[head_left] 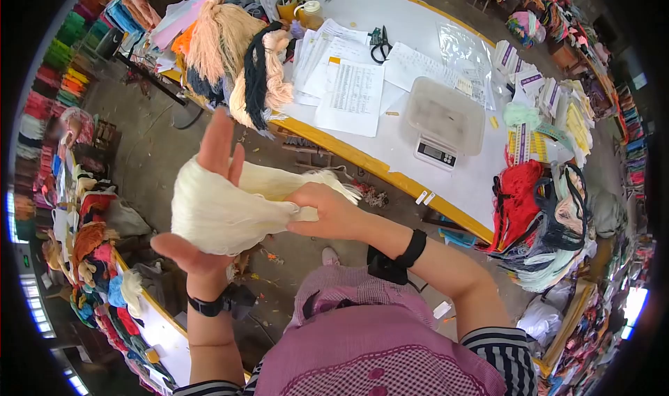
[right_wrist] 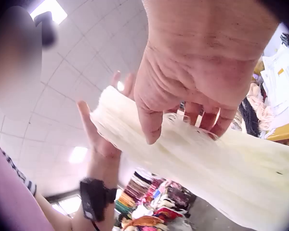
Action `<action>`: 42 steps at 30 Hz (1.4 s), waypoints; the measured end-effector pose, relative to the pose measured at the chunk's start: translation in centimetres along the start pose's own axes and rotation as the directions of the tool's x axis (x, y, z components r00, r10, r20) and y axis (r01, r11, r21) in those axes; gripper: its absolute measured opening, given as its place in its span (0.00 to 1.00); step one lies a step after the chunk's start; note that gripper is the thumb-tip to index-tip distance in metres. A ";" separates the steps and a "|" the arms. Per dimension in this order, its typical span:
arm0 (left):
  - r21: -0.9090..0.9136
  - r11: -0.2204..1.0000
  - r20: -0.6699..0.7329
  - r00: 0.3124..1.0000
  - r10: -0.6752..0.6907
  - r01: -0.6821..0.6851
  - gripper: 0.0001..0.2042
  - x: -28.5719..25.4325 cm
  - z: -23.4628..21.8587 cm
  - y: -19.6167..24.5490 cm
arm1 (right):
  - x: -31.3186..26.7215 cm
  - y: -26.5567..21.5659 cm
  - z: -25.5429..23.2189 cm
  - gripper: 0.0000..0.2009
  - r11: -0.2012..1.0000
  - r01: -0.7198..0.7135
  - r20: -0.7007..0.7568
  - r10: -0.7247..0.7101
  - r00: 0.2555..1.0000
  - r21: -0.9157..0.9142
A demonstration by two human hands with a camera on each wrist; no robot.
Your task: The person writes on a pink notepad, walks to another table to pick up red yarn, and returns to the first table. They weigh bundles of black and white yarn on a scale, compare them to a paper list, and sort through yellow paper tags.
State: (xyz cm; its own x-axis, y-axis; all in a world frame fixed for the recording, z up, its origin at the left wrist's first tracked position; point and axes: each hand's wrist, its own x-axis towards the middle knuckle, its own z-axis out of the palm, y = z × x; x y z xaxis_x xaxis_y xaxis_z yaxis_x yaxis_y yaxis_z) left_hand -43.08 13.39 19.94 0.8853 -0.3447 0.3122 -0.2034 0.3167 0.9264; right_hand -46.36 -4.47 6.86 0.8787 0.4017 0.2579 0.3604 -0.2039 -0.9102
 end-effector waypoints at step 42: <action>-0.093 0.940 0.006 0.945 -0.328 0.328 0.41 -1.4 -1.9 3.0 | 4.5 -11.4 -3.0 0.10 0.955 -0.212 -0.224 0.258 0.940 0.209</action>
State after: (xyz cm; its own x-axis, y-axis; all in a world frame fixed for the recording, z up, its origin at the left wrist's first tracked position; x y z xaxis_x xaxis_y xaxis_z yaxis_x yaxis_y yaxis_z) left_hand -44.18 16.52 21.86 0.9006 -0.4345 -0.0082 0.1374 0.2667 0.9539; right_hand -45.58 -2.98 19.36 0.9889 0.1253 0.0804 0.0925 -0.0936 -0.9913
